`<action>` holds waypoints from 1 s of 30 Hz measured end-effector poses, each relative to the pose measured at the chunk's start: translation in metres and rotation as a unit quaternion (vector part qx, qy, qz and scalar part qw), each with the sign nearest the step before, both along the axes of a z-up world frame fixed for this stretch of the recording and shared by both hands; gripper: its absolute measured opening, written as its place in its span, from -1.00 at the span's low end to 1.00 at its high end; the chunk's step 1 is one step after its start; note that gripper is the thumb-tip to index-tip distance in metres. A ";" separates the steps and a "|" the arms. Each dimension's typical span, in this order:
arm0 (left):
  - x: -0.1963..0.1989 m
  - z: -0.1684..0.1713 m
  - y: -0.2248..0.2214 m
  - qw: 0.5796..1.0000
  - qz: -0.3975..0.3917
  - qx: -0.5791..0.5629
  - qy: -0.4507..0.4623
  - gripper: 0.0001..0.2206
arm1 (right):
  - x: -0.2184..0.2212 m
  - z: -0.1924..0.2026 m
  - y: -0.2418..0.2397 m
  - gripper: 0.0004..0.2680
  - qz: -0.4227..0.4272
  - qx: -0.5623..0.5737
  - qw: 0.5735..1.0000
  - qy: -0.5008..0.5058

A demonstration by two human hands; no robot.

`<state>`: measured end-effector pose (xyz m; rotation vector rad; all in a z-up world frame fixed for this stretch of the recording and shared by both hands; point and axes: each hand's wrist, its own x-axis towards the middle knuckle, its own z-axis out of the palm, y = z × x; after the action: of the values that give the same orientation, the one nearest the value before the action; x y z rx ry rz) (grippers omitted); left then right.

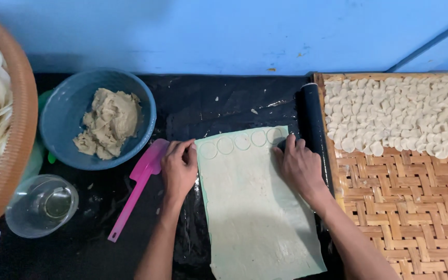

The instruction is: Cutting out small circular discs from a flattened sheet of dough using a manual cutter.

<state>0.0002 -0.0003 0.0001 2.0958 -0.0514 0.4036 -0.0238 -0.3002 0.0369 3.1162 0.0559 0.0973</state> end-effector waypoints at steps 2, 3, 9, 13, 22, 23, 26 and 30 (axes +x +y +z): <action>0.000 -0.003 0.000 1.000 -0.001 -0.003 -0.007 -0.85 | 0.000 0.001 -0.006 -0.62 -0.002 0.020 1.000 0.010; 0.001 -0.004 0.001 1.000 -0.001 -0.007 -0.013 -0.85 | 0.001 0.002 -0.009 -0.62 -0.003 0.039 0.999 0.022; -0.001 -0.004 0.002 1.000 0.008 -0.010 -0.018 -0.84 | -0.015 0.025 -0.011 -0.61 -0.049 0.219 0.974 -0.013; 0.001 -0.004 0.003 0.999 -0.003 -0.008 -0.043 -0.86 | -0.021 0.025 0.004 -0.58 -0.017 0.205 0.978 -0.041; 0.002 -0.006 0.002 1.000 0.007 -0.014 0.003 -0.85 | -0.001 0.006 0.025 -0.62 0.025 0.079 0.996 0.018; 0.002 -0.007 0.002 1.000 0.004 -0.013 -0.006 -0.85 | 0.000 0.002 0.027 -0.63 0.017 0.050 0.998 0.017; -0.001 -0.006 0.002 1.000 0.004 -0.008 -0.014 -0.86 | 0.001 -0.003 0.032 -0.64 0.011 0.007 1.000 0.014; 0.002 -0.001 0.000 1.000 0.010 -0.010 0.019 -0.85 | 0.003 0.009 0.023 -0.65 0.067 0.009 0.998 -0.002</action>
<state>0.0023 -0.0004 -0.0009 2.0850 -0.0051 0.3749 -0.0204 -0.2773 0.0460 3.1266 0.2664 0.1062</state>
